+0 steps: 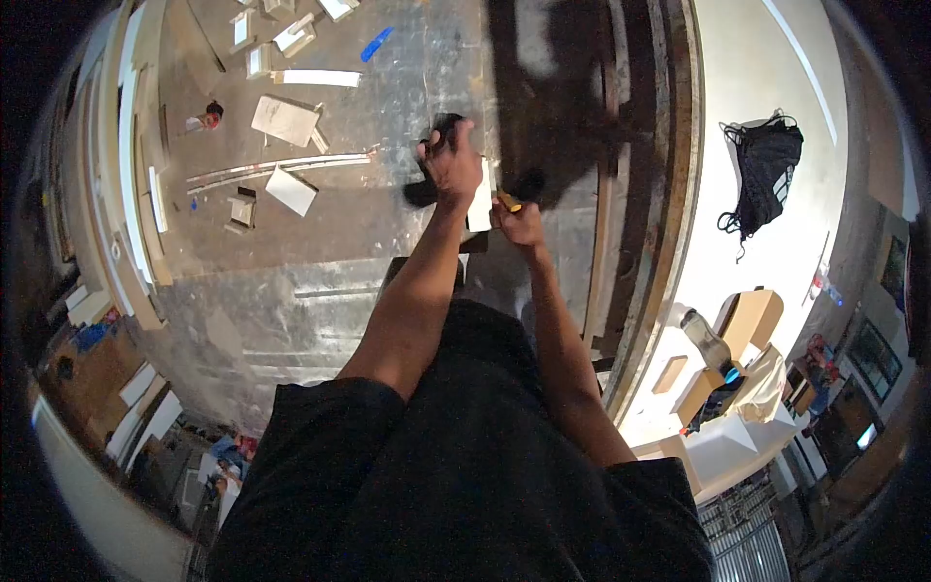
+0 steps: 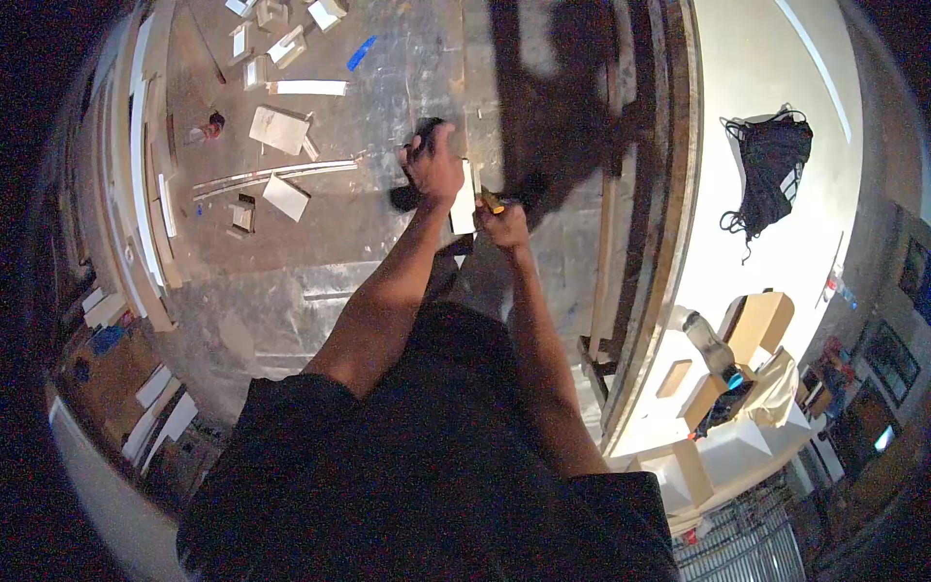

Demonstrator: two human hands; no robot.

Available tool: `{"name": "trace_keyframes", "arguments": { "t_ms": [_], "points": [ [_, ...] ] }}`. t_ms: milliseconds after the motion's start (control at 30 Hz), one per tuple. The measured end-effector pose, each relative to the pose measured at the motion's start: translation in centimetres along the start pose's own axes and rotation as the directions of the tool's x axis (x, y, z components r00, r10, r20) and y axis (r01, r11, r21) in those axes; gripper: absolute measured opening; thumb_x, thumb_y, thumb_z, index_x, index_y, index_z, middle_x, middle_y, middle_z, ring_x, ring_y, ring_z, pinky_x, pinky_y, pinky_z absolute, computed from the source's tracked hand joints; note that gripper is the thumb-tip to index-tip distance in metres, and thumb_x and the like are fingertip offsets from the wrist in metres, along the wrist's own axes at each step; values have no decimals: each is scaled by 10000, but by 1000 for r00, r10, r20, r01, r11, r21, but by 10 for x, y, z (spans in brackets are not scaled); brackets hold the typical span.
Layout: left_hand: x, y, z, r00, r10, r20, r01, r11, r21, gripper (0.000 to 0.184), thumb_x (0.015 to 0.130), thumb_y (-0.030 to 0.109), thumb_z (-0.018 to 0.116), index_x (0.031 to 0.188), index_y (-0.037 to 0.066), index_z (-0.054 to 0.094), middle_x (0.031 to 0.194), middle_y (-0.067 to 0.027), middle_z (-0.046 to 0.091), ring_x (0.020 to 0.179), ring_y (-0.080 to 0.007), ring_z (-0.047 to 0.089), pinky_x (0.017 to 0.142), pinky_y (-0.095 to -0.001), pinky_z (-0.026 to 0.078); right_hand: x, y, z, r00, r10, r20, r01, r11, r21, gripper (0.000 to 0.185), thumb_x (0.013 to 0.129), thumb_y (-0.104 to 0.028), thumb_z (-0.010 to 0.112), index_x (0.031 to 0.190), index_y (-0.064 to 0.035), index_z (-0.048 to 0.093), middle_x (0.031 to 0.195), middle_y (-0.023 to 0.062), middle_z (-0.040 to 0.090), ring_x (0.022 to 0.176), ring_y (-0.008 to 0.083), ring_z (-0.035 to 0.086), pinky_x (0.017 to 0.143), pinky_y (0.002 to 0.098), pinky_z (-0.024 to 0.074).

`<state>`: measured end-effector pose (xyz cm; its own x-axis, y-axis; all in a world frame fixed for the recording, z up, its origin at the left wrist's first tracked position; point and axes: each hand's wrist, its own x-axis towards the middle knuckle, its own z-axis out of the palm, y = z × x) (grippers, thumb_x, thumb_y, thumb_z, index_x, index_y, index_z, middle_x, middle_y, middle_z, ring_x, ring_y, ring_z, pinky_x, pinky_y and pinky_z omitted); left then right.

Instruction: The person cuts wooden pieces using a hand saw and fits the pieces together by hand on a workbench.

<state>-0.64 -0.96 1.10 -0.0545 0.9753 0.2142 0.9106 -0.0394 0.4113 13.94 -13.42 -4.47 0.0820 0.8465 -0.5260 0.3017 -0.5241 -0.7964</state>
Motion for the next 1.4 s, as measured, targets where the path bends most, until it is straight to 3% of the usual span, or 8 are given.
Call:
{"name": "trace_keyframes", "arguments": {
  "t_ms": [267, 367, 467, 567, 733, 867, 1300, 1400],
  "points": [
    [0, 2, 1, 1000, -1, 9, 1, 1000, -13, 487, 722, 76, 743, 1180, 191, 626, 1052, -81, 695, 1016, -328, 593, 885, -509, 369, -12, -27, -23, 991, 37, 132, -57, 987, 152, 256, 960, -217, 696, 862, 20, 709, 740, 18, 690, 604, 152, 591, 553, 318, 452],
    [3, 3, -3, 999, -20, 47, 18, 999, 36, 490, 716, 76, 746, 1177, 192, 626, 1075, -75, 687, 1024, -326, 593, 885, -507, 370, 7, 36, -13, 913, -313, 263, 307, 950, 64, 327, 900, -254, 745, 1132, -36, 665, 1040, 10, 717, 858, 166, 682, 705, 334, 524],
    [-2, 1, -2, 1000, -5, 23, 5, 1000, 16, 496, 713, 73, 746, 1179, 196, 626, 1069, -69, 690, 1024, -323, 592, 877, -509, 374, 1, 30, -14, 837, 121, 534, -527, 444, 725, 118, 904, -151, 740, 938, -47, 693, 660, -29, 568, 545, 105, 558, 479, 295, 429],
    [1, 0, 0, 999, -7, 36, 7, 1000, 1, 494, 718, 75, 749, 1179, 201, 626, 1048, -74, 691, 1032, -321, 593, 875, -509, 374, -5, 14, -9, 838, 175, 516, -542, 363, 758, 148, 885, -150, 764, 994, -72, 702, 670, -29, 580, 535, 79, 534, 463, 288, 396],
    [2, 2, -3, 1000, 4, -12, -3, 1000, 20, 464, 740, 74, 719, 1167, 229, 625, 1007, -60, 705, 981, -323, 614, 852, -491, 376, -10, -1, -13, 887, 301, 349, -443, 767, 464, 302, 918, -364, 735, 1062, -102, 691, 832, 7, 655, 653, 94, 584, 521, 272, 431],
    [-3, -3, -1, 999, -5, 50, 3, 1000, 29, 464, 745, 84, 742, 1180, 195, 627, 1042, -70, 699, 1032, -324, 601, 887, -509, 378, -18, -13, -9, 884, 307, 353, -467, 610, 640, 163, 896, -166, 771, 1012, -90, 685, 756, -66, 575, 560, 61, 502, 501, 270, 396],
    [-33, 20, -54, 983, -129, -129, 104, 977, -186, 465, 879, 351, 810, 1188, 62, 618, 909, -147, 677, 966, -358, 648, 917, -494, 493, -28, -50, -28, 983, 72, 170, -111, 966, 233, 177, 886, -93, 701, 1026, 15, 709, 953, 20, 715, 831, 133, 621, 741, 322, 508],
    [-69, -16, -42, 728, -211, 652, 662, 464, -588, 539, 865, 370, 854, 1185, -15, 655, 937, -106, 736, 819, -163, 696, 708, -332, 558, -46, -75, -25, 995, -77, 59, 45, 907, 418, 153, 930, -139, 689, 991, 1, 698, 815, -22, 628, 719, 95, 537, 637, 297, 424]
  ]
}}
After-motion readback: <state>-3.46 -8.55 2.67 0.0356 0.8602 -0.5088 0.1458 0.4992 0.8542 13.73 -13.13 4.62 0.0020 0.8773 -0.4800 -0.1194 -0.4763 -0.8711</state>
